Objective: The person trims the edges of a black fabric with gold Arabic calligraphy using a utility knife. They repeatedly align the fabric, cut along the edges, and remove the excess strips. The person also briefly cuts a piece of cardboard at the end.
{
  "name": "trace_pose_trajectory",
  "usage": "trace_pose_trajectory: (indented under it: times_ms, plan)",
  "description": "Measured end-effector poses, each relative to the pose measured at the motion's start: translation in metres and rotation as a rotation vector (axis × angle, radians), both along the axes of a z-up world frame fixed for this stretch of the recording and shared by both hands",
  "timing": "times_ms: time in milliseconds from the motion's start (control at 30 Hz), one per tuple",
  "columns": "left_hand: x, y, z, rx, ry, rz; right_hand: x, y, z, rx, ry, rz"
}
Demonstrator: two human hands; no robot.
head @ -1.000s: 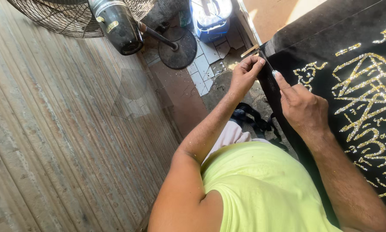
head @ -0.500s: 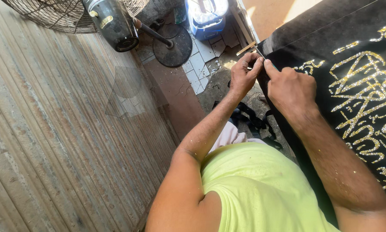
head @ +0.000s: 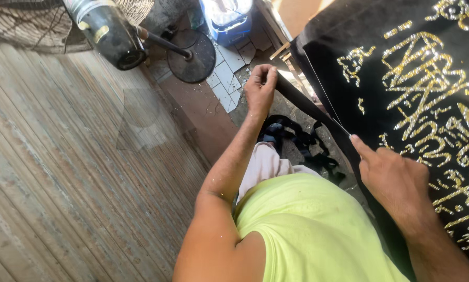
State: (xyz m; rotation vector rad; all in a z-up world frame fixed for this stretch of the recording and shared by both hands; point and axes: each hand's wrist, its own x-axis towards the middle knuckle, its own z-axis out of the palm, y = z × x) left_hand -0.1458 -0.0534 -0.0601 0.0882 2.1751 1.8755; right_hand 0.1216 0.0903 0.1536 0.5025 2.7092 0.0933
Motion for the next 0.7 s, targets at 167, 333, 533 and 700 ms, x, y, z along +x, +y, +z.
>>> trace_pose_trajectory:
  times_ms: [167,333,533,700]
  plan:
    - [0.005,-0.013,0.005,0.135,0.046,0.030,-0.003,0.001,-0.024,0.004,0.248,0.079]
    - [0.006,-0.034,0.014,0.096,0.181,0.097,0.053,0.000,-0.028,0.043,0.189,0.076]
    - [0.007,-0.091,0.021,0.221,0.368,0.197,0.212,-0.005,-0.025,0.017,0.109,-0.002]
    - [-0.003,-0.154,0.041,0.125,0.511,0.318,0.407,-0.012,-0.050,0.048,0.066,-0.072]
